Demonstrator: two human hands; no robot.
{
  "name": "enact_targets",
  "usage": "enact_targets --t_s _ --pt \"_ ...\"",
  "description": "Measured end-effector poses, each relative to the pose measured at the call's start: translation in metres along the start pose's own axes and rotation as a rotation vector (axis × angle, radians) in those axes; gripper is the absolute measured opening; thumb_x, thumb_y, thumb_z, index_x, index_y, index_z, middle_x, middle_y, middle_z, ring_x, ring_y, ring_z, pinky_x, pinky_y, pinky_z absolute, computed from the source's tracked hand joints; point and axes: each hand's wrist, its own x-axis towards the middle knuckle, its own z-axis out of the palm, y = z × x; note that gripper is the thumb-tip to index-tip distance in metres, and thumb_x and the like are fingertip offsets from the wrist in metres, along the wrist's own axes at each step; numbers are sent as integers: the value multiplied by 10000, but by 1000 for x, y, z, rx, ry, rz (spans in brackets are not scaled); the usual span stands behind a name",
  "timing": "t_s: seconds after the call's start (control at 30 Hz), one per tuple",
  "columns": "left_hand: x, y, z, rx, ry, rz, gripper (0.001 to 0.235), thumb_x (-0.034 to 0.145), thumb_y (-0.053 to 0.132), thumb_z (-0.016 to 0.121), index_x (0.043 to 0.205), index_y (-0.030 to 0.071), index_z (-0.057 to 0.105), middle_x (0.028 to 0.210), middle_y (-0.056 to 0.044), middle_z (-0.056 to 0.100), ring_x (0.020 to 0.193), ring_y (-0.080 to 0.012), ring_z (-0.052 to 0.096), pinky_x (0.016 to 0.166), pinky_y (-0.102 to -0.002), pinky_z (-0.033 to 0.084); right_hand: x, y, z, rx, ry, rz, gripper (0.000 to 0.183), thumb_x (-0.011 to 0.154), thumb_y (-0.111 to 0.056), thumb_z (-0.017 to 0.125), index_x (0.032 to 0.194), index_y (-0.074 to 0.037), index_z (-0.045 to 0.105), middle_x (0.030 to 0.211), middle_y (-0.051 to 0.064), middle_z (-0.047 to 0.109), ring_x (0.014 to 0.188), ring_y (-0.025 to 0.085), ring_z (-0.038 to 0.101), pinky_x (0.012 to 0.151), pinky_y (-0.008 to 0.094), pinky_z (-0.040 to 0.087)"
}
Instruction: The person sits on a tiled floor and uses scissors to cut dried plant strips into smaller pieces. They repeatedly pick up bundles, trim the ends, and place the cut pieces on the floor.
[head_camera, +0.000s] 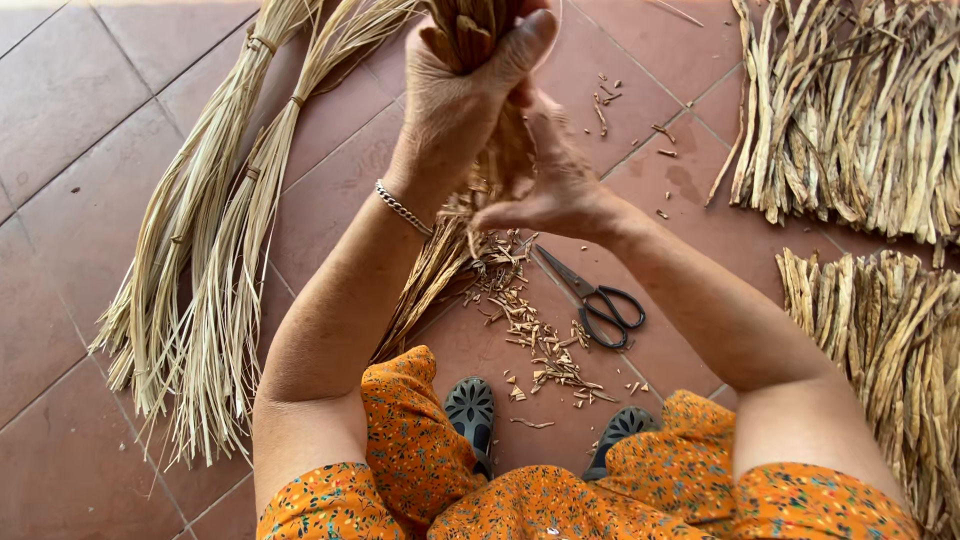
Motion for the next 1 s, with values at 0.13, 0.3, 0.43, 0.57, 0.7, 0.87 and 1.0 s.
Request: enact_targets --t_s 0.13,0.3,0.43,0.57,0.7,0.87,1.0 --pt "6 -11 -11 -218 28 -9 240 1023 295 752 943 80 679 786 -28 664 701 -161 655 729 -369 639 5 1 29 194 1 466 469 890 -239 797 1241 -17 579 942 73 746 832 162 735 784 361 654" --pt "10 -26 -96 -533 423 -196 235 1008 217 730 884 47 625 756 -75 637 678 -204 620 759 -408 612 -34 28 1 -89 -135 485 261 931 -233 799 1073 -64 659 772 68 709 679 170 699 604 373 572" --pt "-30 -57 -137 -554 626 -272 251 1000 285 677 909 58 620 776 -94 669 724 -220 659 817 -423 631 -61 55 -20 -402 -217 450 262 947 -297 778 1013 -91 630 732 117 683 673 291 692 611 440 540" --pt "-98 -95 -168 -518 741 -372 265 993 339 639 914 92 581 860 -108 713 888 -269 723 981 -456 604 -86 77 -20 -602 -319 343 184 917 -214 737 967 -97 605 735 126 685 690 346 701 606 472 547" --pt "-175 -149 -194 -516 877 -530 231 947 313 726 946 105 626 979 -79 687 968 -243 670 981 -466 571 -96 94 -8 -762 -510 330 161 865 -157 695 894 -74 560 661 133 668 646 343 711 561 467 566" --pt "-219 -163 -242 -58 875 -499 484 961 219 907 1093 45 475 1163 -127 597 1058 -269 578 1009 -482 551 -110 96 22 -872 -693 195 55 892 -65 613 888 -89 564 674 114 689 658 294 737 548 433 587" --pt "-182 -141 -223 458 566 -509 968 786 237 918 1527 87 313 1474 -146 423 1290 -284 541 1083 -453 508 -109 90 51 -834 -794 160 49 879 -81 630 882 -93 583 699 116 708 677 291 741 566 431 592"
